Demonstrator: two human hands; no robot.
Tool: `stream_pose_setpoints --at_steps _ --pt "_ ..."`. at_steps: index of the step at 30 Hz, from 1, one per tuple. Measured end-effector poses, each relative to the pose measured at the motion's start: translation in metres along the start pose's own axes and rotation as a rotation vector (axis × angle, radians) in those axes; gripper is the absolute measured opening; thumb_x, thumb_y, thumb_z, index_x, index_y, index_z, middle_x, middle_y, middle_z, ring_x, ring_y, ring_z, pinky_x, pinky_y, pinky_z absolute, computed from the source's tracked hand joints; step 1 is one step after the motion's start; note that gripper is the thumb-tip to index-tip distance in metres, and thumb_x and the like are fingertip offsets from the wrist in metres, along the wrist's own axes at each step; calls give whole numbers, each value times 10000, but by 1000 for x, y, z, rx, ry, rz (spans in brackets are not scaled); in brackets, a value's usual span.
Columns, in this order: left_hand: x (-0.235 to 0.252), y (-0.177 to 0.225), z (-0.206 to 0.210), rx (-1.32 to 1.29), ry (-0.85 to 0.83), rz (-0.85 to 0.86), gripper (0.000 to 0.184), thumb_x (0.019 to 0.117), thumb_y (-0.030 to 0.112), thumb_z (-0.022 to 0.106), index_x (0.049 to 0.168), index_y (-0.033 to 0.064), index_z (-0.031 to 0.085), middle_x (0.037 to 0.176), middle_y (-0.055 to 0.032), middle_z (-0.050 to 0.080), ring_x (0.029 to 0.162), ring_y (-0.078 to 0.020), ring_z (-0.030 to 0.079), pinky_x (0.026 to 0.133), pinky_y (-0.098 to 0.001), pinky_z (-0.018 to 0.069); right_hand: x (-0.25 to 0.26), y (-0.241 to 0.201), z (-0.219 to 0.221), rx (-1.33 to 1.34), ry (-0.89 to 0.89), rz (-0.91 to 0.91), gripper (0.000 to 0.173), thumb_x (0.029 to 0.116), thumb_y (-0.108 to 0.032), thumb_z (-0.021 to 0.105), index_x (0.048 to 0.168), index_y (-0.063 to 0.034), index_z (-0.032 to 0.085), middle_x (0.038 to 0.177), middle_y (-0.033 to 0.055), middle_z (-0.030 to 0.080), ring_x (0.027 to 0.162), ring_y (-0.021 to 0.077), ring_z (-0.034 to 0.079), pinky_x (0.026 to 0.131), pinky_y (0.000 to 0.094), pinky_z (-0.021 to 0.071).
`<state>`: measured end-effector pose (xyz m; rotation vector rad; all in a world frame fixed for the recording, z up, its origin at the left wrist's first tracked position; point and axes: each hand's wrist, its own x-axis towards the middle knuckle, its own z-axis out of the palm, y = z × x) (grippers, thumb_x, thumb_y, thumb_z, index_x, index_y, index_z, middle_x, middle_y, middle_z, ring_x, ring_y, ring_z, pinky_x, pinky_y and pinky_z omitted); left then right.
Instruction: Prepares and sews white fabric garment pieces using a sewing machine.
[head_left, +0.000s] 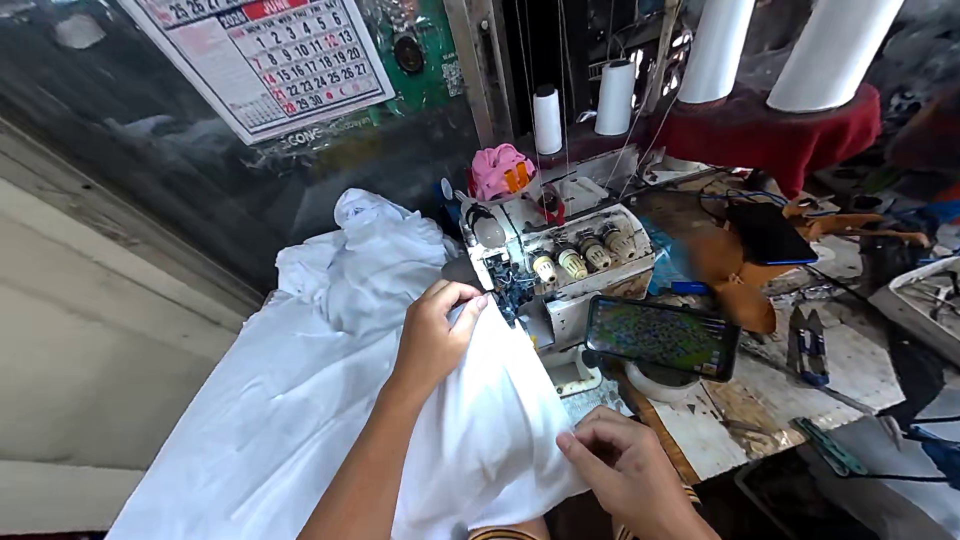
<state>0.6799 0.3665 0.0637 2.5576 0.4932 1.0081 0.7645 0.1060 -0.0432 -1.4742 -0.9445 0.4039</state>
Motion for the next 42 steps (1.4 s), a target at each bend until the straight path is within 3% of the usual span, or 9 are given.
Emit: stream_pose_setpoints --at_steps 9,11,14,19,25,30,34,38,42 --pt "-11 4 -4 17 -158 5 143 1016 265 618 1024 159 715 964 30 657 845 -76 640 736 -304 570 -25 -31 -10 167 -116 87 229 942 -187 740 786 -50 643 774 22 628 641 81 588 534 245 496" --pt "-25 9 -5 11 -154 24 144 1011 260 614 1048 171 721 975 48 647 839 -52 634 727 -259 571 -40 -38 -8 197 -118 188 171 940 -150 735 926 -31 613 783 26 644 629 91 623 536 271 540" --pt "-32 17 -2 28 -108 -13 150 1032 245 590 1061 145 698 965 24 641 809 -65 627 711 -261 562 -49 -23 -4 169 -151 254 356 954 -149 731 1267 -32 608 827 50 698 644 158 669 584 334 601" --pt "-32 25 4 83 -94 -34 155 1031 252 597 1059 137 698 972 -4 613 845 -102 622 738 -309 564 -47 -19 -7 121 -161 167 134 986 -170 688 1031 -52 734 883 31 721 717 109 680 648 280 595" --pt "-27 30 7 89 -103 -111 131 1013 240 627 1047 148 714 997 -13 617 869 -123 631 759 -352 568 -50 -14 -3 171 -143 145 127 981 -157 694 992 -32 714 924 54 708 785 133 692 723 302 612" --pt "-26 31 12 118 -86 -114 134 1017 239 627 1054 136 705 1005 -30 615 897 -152 630 779 -369 561 -46 -14 -1 194 -129 130 154 996 -185 677 945 -40 687 900 60 673 754 139 662 675 298 589" --pt "-26 31 13 167 -96 -85 137 1009 241 642 1041 124 705 987 -37 623 892 -167 636 784 -381 565 -42 -7 1 227 -145 54 133 1007 -151 652 958 -29 672 1098 98 683 972 170 686 818 326 611" --pt "-25 31 15 240 -124 -38 175 1032 245 593 1019 93 678 952 -63 608 888 -220 623 787 -430 545 -41 -9 0 229 -180 93 128 1045 -166 600 1035 -39 605 855 61 694 720 141 690 649 311 602" --pt "-21 26 14 272 -143 -27 212 1048 250 558 1019 70 666 954 -86 607 896 -243 627 802 -443 544 -41 -8 4 206 -98 101 107 1050 -151 586 1033 -46 596 793 38 690 661 122 677 594 292 586"
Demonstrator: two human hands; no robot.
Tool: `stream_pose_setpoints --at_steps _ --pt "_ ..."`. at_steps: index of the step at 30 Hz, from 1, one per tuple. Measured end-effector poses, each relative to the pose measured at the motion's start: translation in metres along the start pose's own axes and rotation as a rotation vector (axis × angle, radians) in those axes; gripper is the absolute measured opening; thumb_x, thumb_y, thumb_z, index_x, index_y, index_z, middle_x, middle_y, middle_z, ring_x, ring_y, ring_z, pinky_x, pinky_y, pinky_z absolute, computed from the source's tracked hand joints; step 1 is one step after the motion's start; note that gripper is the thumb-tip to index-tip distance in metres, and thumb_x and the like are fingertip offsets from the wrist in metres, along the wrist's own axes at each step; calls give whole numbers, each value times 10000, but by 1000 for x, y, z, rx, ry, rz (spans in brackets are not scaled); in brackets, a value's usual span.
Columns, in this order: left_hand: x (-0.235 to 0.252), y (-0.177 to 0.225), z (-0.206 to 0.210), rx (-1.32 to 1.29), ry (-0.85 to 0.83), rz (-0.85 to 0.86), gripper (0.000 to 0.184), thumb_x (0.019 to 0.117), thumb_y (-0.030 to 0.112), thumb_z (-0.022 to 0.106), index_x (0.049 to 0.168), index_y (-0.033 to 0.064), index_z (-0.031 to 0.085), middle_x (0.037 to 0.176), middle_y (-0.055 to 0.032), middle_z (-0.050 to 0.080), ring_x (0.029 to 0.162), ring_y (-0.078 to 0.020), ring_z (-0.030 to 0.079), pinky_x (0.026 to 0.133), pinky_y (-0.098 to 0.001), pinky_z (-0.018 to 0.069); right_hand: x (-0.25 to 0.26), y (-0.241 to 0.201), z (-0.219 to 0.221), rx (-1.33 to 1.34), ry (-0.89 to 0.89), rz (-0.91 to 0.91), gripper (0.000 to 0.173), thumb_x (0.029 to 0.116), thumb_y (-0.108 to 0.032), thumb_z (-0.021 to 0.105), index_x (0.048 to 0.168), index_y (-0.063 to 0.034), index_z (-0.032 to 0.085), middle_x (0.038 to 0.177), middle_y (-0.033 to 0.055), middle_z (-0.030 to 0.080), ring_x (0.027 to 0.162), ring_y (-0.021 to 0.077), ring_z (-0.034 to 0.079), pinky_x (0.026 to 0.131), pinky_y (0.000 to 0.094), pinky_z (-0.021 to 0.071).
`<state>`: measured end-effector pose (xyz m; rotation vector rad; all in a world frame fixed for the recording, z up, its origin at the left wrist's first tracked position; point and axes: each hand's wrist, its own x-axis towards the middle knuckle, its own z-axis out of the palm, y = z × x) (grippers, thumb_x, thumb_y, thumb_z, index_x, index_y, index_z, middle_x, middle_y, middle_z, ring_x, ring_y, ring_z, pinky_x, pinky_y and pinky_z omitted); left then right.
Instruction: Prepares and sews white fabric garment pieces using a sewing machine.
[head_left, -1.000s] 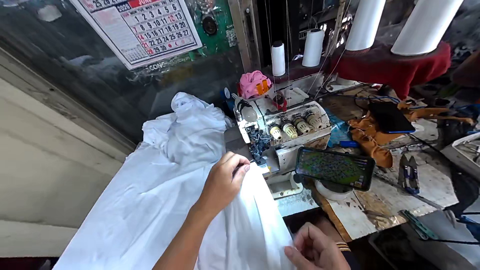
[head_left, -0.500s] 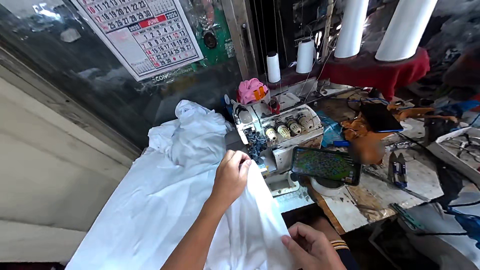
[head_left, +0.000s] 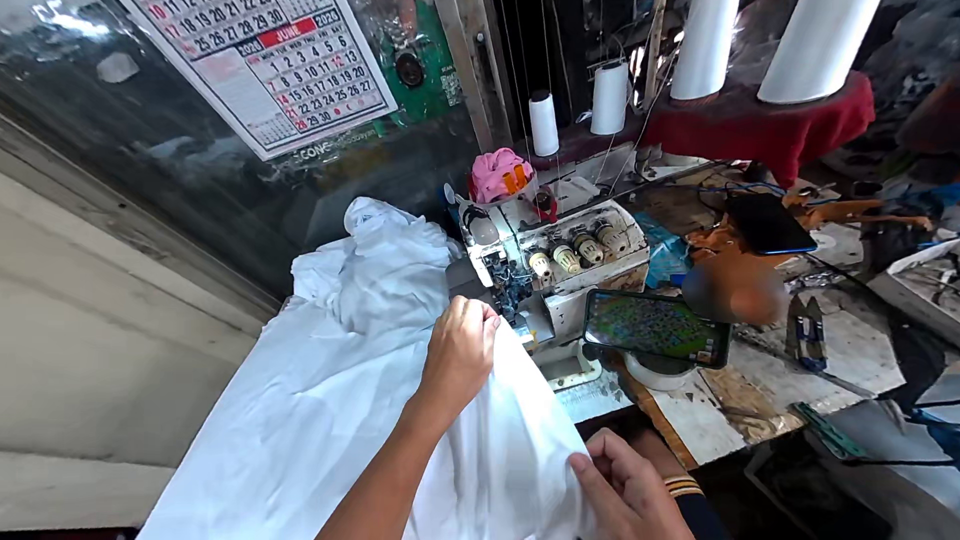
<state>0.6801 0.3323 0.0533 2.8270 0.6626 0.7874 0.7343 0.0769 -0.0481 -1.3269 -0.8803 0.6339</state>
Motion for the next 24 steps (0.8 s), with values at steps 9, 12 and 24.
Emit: stream_pose_setpoints --at_steps 9,12,24 --pt "31 6 4 -1 -17 -151 202 1015 124 558 1042 -52 654 1060 -231 643 1008 -385 655 862 -559 544 25 -7 3 -81 126 -10 120 1043 -190 598 1066 -73 617 692 -9 671 535 86 622 484 259 540" --pt "33 7 2 56 12 -138 194 990 126 579 1047 -33 674 1050 -219 663 1023 -385 662 881 -563 546 27 -18 3 -64 55 53 286 1020 -177 635 1267 -43 585 781 12 735 603 119 687 553 300 597" --pt "-32 -14 -23 -124 122 -52 290 1035 348 543 1178 201 747 1359 -38 625 1268 -250 576 1028 -542 486 57 -25 9 28 -8 51 120 1005 -182 659 1024 -64 668 797 18 706 647 111 671 578 275 583"
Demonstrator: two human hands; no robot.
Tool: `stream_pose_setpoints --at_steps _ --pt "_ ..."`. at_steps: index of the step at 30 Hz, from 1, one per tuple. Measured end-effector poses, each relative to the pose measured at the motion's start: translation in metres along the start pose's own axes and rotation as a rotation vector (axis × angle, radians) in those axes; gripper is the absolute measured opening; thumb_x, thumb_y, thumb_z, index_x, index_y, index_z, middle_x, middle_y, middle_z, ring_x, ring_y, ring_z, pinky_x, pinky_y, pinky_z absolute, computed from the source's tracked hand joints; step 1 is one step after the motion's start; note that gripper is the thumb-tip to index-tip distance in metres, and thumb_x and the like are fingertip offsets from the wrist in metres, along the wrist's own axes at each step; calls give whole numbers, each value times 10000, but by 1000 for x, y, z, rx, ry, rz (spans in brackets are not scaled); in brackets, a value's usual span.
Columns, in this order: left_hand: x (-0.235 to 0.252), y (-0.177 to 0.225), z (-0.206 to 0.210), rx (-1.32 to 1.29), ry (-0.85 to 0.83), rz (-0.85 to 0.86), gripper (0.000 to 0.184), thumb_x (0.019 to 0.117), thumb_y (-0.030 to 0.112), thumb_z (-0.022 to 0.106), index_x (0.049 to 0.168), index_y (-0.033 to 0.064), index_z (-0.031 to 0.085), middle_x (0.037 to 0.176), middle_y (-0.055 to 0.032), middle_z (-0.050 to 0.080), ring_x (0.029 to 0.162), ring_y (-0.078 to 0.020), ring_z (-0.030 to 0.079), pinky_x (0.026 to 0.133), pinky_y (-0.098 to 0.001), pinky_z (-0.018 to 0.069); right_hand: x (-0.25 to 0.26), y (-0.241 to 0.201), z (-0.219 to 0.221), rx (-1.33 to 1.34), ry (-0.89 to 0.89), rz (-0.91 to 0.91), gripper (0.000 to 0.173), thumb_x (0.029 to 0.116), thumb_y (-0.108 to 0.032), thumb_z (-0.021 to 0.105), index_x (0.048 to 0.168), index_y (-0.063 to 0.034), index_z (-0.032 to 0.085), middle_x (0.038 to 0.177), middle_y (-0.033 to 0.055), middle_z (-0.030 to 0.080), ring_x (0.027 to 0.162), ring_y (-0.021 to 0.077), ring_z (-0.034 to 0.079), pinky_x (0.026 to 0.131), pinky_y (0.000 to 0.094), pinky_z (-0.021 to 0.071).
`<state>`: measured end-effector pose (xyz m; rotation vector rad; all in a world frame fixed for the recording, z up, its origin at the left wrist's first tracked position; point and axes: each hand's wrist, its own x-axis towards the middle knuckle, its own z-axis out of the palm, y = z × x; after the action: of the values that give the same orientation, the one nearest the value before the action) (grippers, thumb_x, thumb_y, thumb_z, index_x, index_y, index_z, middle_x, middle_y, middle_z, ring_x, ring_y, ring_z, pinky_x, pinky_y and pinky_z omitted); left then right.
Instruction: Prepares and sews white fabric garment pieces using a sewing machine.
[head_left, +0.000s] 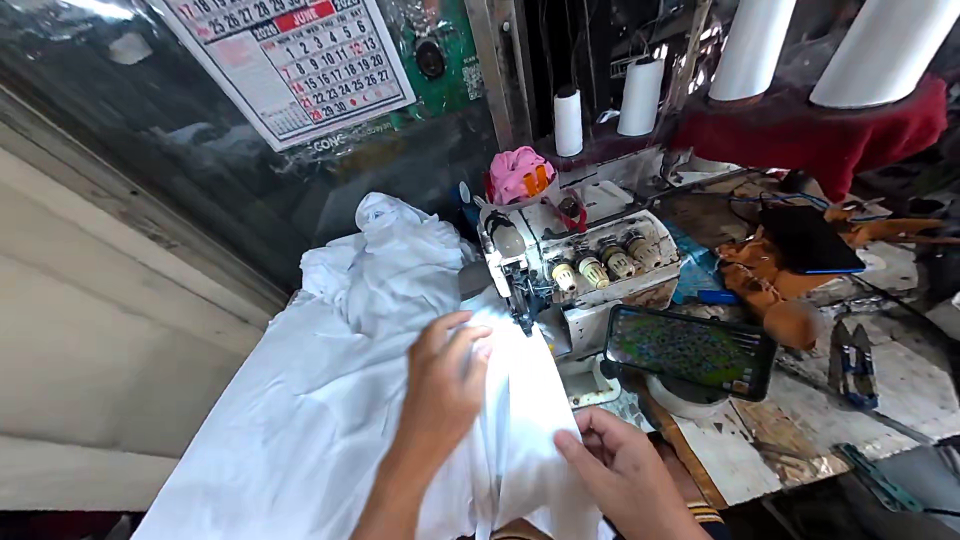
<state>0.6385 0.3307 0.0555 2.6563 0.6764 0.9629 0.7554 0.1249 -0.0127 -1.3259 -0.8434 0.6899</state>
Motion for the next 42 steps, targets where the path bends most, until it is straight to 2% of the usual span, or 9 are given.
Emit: stream_pose_setpoints --at_steps 4,7,9,14,20,24,30,36,42 --pt "-43 -39 -66 73 -8 -44 345 1054 350 539 1098 58 717 1069 -107 721 1043 -253 688 923 -526 558 0 -4 3 75 -56 24 180 1022 -148 634 1169 -49 605 912 54 752 727 164 733 642 321 633" --pt "-116 -67 -81 52 -170 -174 442 936 422 728 1064 2 686 1145 -233 664 1150 -386 614 991 -594 493 -26 16 -8 30 -172 82 227 1017 -122 635 1227 -40 600 952 56 759 767 166 739 693 353 638" --pt "-144 -86 -82 36 -211 -145 315 925 366 761 985 58 731 1176 -187 667 1201 -332 591 1033 -541 468 -44 38 -16 -27 -209 115 177 1010 -154 655 1144 -38 664 914 49 744 747 148 718 688 342 623" --pt "-93 -100 -152 145 -43 -33 248 1021 178 593 1047 -41 706 1064 -175 722 1035 -227 698 955 -445 560 -53 15 -24 -18 -201 76 132 972 -118 707 1066 -26 700 894 45 755 749 132 729 689 320 635" --pt "-29 -160 -132 367 75 -98 437 1076 346 492 1166 -39 676 1169 -305 655 1125 -513 620 946 -738 451 -71 29 -3 26 -3 84 258 942 -72 720 1186 -17 659 965 59 758 798 171 743 705 342 650" --pt "-77 -109 -100 255 28 -120 425 1053 369 540 1296 37 646 1335 -223 611 1273 -410 561 1043 -634 447 -114 61 -1 -100 -55 189 292 942 -172 748 1203 -68 667 999 16 760 836 129 746 746 339 657" --pt "-188 -18 -67 -153 -50 -123 254 1007 233 639 1127 15 687 1016 -109 690 819 -132 655 689 -300 571 -153 81 -18 -101 -97 350 198 992 -249 693 1094 -80 701 913 21 755 722 159 745 617 355 659" --pt "-264 21 -6 -398 -274 -258 213 1016 233 628 1157 104 722 996 -3 714 757 -59 657 622 -234 578 -149 76 -30 -151 -61 327 220 971 -275 719 1078 -83 707 858 17 726 608 141 692 525 311 619" --pt "-284 34 14 -423 -463 -281 246 1031 298 595 1169 143 727 1054 28 714 826 -38 669 702 -224 593 -162 70 -32 -82 -23 337 285 995 -135 672 1266 -47 661 1013 47 762 714 187 749 606 340 667"
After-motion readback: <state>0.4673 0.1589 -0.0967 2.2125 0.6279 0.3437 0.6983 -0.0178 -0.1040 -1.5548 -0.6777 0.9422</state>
